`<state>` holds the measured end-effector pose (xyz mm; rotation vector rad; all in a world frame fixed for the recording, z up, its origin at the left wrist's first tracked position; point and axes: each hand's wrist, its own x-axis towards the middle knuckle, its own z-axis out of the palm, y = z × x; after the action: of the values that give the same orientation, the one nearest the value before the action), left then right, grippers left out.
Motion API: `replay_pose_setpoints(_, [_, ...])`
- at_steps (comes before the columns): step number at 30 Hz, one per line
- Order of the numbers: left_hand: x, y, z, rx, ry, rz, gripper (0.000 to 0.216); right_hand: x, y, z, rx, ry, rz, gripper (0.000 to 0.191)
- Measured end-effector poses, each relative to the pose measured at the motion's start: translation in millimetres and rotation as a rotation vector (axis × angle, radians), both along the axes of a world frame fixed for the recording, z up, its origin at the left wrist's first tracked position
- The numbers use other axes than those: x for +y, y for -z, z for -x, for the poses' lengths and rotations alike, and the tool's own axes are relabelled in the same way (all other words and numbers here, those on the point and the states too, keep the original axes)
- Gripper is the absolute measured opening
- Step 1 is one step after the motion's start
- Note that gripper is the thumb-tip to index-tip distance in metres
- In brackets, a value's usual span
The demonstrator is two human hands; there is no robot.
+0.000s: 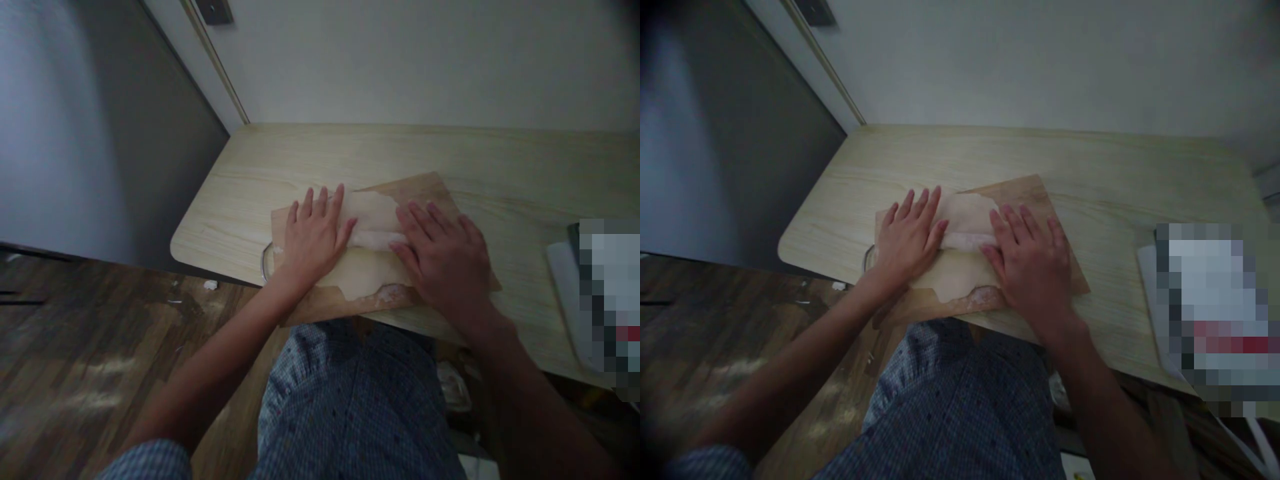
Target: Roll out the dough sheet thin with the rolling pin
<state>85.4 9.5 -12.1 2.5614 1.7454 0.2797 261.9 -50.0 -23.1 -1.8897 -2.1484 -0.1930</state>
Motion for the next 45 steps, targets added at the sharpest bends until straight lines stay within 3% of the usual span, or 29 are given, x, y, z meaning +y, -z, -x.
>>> replay_pose_setpoints(6, [43,-4.8,-12,0.011,-0.052,0.072,0.061,50,-11.3,-7,-0.042,0.045,0.101,0.047])
replay_pose_setpoints(13, [88,-3.2,-19,-0.006,0.018,0.119,0.057,107,-12.6,-17,0.039,0.055,0.243,0.046])
replay_pose_setpoints(19, [103,0.8,-20,-0.01,0.09,0.057,0.054,119,-6.7,-21,0.05,0.066,0.227,0.047])
replay_pose_setpoints(30, [69,-3.0,-12,-0.029,-0.082,0.082,0.066,76,-5.2,-10,0.035,0.086,0.083,0.05])
replay_pose_setpoints(39, [-11,2.2,6,-0.006,0.006,-0.089,0.048,-4,-2.3,12,0.001,0.029,-0.018,0.045])
replay_pose_setpoints(45, [-49,11.8,21,-0.016,0.023,-0.074,0.057,-41,2.3,8,0.034,-0.119,-0.022,0.045])
